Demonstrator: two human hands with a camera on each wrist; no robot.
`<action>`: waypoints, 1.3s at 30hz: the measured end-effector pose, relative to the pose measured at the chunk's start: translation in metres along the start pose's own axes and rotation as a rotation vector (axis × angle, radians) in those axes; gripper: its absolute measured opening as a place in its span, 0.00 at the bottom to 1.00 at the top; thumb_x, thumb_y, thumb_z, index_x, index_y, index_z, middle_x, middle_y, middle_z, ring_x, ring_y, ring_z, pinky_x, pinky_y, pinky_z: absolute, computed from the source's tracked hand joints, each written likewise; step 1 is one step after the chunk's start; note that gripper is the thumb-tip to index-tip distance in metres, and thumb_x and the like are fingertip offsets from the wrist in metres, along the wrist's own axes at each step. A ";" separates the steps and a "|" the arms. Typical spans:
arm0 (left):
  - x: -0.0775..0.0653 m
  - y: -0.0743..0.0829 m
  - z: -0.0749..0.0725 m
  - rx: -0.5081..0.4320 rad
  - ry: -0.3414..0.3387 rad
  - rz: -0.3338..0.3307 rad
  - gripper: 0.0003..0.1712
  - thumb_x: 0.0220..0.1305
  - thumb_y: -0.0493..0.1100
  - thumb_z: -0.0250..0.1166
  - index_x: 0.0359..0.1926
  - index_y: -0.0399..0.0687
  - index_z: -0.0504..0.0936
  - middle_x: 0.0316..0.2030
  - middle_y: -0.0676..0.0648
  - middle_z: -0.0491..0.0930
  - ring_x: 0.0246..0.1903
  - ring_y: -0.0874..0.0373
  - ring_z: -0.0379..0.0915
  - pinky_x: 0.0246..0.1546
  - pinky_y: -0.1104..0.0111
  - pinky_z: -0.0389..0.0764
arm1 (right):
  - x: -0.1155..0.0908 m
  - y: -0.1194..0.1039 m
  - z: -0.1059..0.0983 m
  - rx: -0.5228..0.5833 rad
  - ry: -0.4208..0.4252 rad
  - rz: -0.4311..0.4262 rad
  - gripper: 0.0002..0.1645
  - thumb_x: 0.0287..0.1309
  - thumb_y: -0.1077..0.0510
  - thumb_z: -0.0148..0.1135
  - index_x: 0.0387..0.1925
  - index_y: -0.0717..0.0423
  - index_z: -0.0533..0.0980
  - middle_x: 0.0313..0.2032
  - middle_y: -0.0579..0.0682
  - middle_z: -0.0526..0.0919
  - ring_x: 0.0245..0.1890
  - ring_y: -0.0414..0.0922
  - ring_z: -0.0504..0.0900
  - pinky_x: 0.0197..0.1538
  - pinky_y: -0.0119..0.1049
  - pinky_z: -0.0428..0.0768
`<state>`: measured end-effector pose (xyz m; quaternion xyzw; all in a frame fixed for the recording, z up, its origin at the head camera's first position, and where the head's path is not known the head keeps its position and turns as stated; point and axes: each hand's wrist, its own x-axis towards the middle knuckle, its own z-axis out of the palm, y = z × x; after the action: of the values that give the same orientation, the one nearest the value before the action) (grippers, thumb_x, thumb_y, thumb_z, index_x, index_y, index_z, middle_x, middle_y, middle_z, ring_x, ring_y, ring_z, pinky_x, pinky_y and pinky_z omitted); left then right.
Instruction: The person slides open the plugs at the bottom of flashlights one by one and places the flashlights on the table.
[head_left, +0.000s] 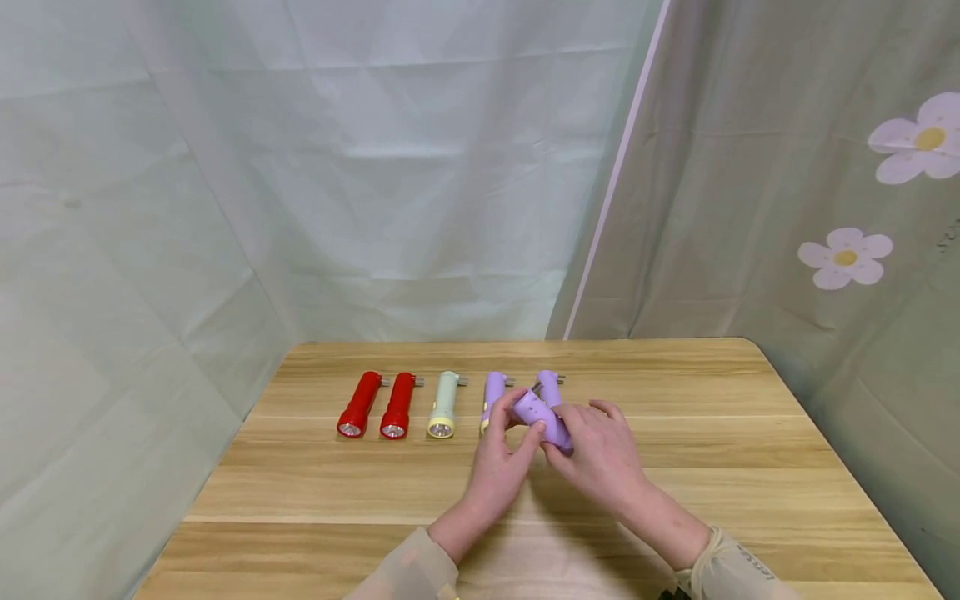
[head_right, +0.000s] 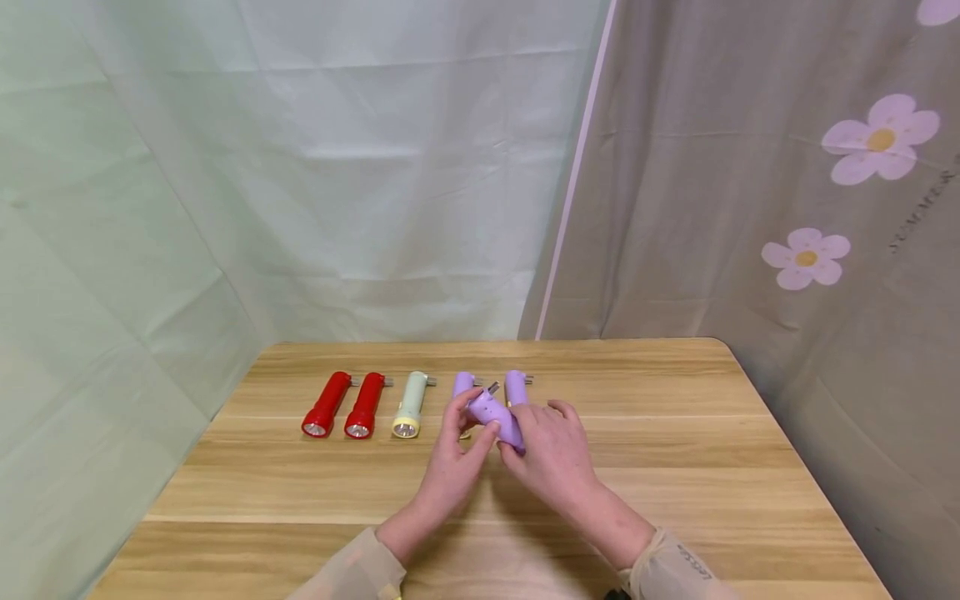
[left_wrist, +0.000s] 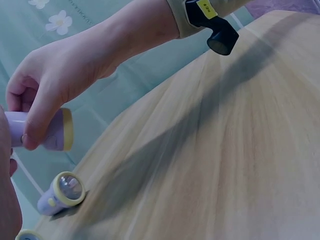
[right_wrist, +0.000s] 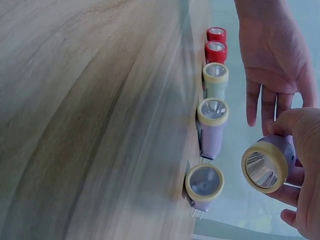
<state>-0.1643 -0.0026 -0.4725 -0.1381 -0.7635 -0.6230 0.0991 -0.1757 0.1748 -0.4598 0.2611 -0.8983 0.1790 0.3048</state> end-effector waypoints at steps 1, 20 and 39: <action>0.001 0.000 -0.002 0.021 -0.022 0.013 0.30 0.74 0.52 0.64 0.73 0.62 0.66 0.54 0.55 0.78 0.55 0.58 0.75 0.58 0.45 0.72 | 0.000 0.000 -0.001 0.003 -0.009 0.011 0.22 0.48 0.49 0.77 0.43 0.52 0.79 0.31 0.45 0.84 0.31 0.45 0.83 0.56 0.53 0.74; 0.020 0.007 -0.030 0.577 -0.221 0.222 0.42 0.74 0.65 0.55 0.81 0.62 0.52 0.72 0.52 0.67 0.68 0.53 0.65 0.64 0.46 0.69 | 0.006 0.020 -0.014 0.015 -0.055 0.134 0.26 0.45 0.50 0.80 0.44 0.57 0.82 0.31 0.48 0.86 0.28 0.43 0.82 0.55 0.50 0.75; 0.017 0.000 -0.042 0.944 -0.347 0.453 0.45 0.69 0.65 0.61 0.80 0.62 0.56 0.71 0.43 0.66 0.71 0.47 0.60 0.73 0.44 0.54 | 0.009 0.050 -0.023 0.008 -0.090 0.260 0.27 0.48 0.47 0.80 0.44 0.60 0.82 0.30 0.48 0.85 0.30 0.48 0.78 0.50 0.53 0.71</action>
<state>-0.1814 -0.0417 -0.4580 -0.3400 -0.9164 -0.1441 0.1544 -0.2005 0.2219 -0.4449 0.1513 -0.9366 0.2086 0.2375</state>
